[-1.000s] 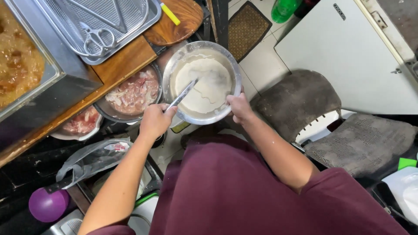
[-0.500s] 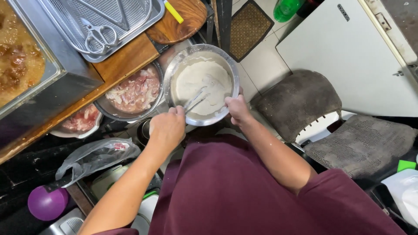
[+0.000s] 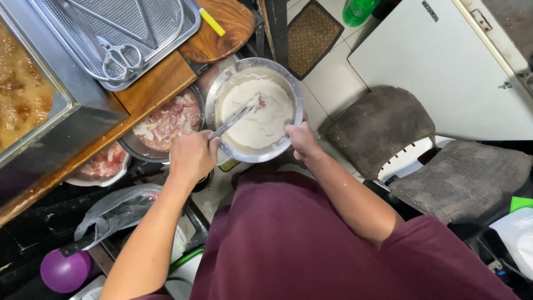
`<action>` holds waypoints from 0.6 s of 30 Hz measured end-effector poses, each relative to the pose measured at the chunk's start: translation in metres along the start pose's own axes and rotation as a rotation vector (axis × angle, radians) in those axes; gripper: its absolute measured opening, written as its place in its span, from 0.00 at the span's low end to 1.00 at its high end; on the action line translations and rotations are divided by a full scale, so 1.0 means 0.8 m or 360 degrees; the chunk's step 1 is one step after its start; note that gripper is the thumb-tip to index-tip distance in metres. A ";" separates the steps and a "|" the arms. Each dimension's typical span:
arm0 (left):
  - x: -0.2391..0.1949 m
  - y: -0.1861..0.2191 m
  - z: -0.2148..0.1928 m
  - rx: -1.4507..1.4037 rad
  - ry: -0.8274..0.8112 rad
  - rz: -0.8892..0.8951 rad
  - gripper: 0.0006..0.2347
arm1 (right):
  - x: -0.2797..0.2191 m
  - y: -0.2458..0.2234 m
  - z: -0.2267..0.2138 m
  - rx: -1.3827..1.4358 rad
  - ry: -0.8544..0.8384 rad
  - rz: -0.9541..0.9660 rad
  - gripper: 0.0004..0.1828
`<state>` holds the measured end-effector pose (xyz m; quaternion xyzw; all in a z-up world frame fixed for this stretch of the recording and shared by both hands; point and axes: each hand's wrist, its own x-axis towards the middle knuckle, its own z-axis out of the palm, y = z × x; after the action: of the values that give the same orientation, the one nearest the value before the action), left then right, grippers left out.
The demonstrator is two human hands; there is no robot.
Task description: Coating chicken pieces in batter and placing them into a deep fryer in a commercial kitchen setting.
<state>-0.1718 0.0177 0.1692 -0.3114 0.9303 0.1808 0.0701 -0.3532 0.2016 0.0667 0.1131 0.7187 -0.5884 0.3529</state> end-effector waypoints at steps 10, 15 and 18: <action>-0.025 -0.011 0.033 0.0581 0.0486 0.0665 0.07 | 0.079 0.088 0.004 0.0133 0.0009 0.0180 0.37; -0.040 -0.024 0.082 0.0813 0.0367 0.0883 0.08 | 0.101 0.106 -0.014 0.0084 0.0074 0.0238 0.35; -0.048 -0.006 0.032 0.0694 0.0299 0.0695 0.06 | 0.147 0.142 -0.008 0.0169 0.0150 0.0164 0.37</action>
<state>-0.1382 0.0451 0.1532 -0.0972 0.9944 -0.0417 0.0086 -0.3750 0.2100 -0.0950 0.1961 0.6955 -0.6009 0.3419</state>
